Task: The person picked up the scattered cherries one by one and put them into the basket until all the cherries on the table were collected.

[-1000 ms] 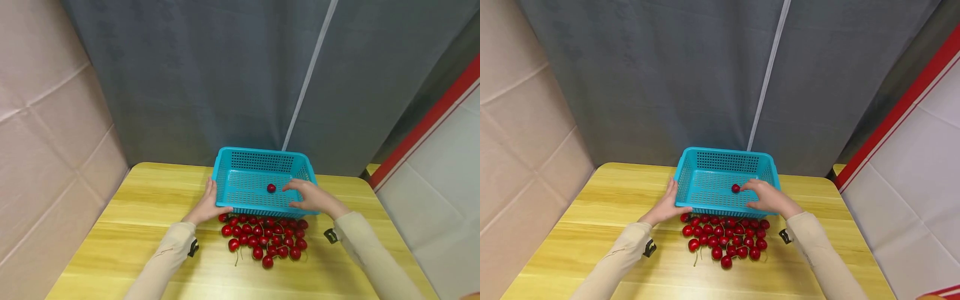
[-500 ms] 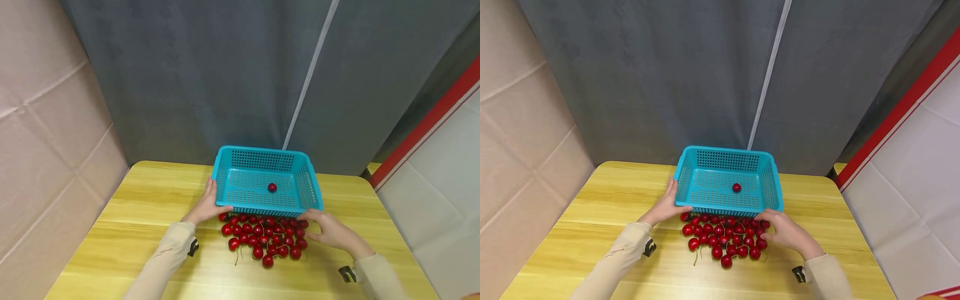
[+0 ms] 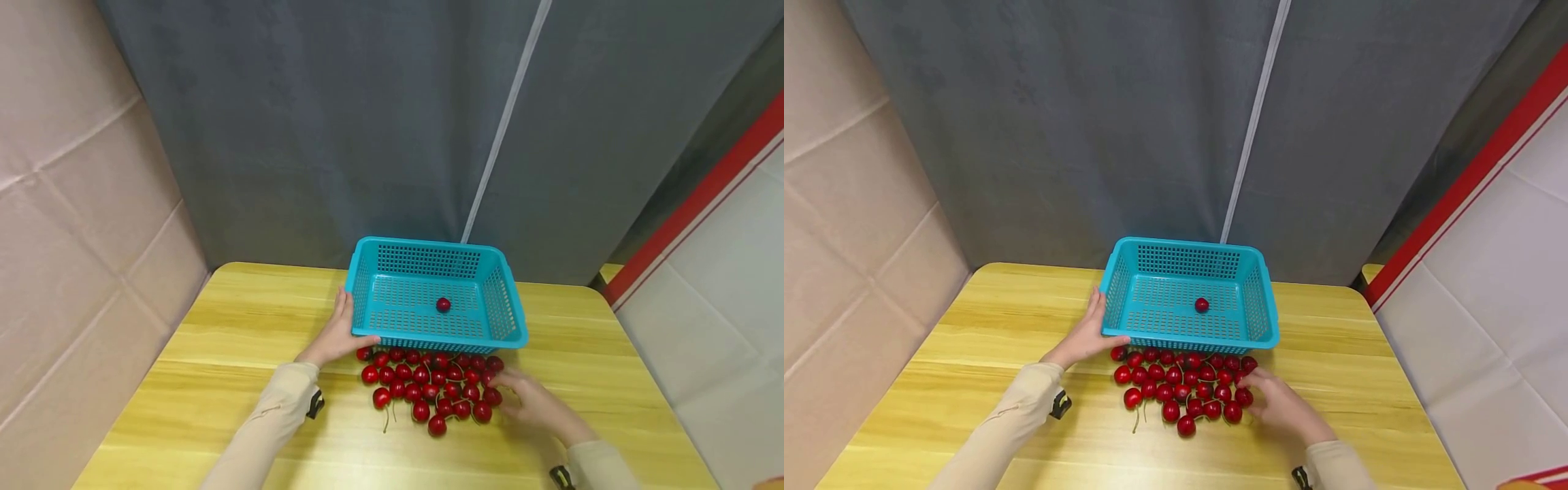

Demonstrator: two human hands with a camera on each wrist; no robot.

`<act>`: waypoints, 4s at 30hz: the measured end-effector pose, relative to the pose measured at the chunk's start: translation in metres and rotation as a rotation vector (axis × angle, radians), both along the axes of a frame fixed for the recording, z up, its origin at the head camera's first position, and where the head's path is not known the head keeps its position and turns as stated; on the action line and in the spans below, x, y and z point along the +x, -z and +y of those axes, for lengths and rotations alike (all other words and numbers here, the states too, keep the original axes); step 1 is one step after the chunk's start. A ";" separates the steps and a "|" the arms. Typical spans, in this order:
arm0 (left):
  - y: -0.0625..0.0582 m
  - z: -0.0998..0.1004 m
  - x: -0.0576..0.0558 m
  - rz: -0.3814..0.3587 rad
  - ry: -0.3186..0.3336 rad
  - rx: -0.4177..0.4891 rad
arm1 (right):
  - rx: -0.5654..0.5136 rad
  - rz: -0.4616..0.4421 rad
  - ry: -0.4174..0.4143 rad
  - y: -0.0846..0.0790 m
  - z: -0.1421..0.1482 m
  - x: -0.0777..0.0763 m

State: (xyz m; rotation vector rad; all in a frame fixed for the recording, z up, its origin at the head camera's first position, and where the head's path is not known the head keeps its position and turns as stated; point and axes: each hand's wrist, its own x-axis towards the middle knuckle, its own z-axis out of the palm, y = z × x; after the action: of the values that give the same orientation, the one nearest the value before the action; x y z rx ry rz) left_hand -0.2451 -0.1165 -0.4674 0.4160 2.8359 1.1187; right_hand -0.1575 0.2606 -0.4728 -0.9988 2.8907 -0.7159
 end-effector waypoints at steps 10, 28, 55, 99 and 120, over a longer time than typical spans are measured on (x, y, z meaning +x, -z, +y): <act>0.001 -0.001 0.001 -0.007 -0.006 -0.002 | 0.050 -0.061 0.075 0.018 -0.007 0.001; -0.001 0.001 0.002 -0.026 -0.014 -0.015 | 0.003 0.045 0.036 0.033 -0.006 -0.003; 0.001 -0.001 0.001 -0.005 -0.008 0.008 | 0.004 0.199 0.000 -0.031 0.002 0.000; -0.001 0.000 0.001 -0.019 -0.014 0.001 | 0.180 0.182 -0.164 -0.122 -0.055 -0.120; 0.000 0.005 0.001 0.001 -0.020 0.006 | 0.378 -0.042 -0.092 -0.093 -0.102 -0.187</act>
State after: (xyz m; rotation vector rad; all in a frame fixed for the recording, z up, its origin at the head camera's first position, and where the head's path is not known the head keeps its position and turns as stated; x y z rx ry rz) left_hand -0.2439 -0.1113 -0.4672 0.3896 2.8449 1.1314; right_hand -0.3442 0.1589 -0.3799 -1.0387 2.7690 -0.1699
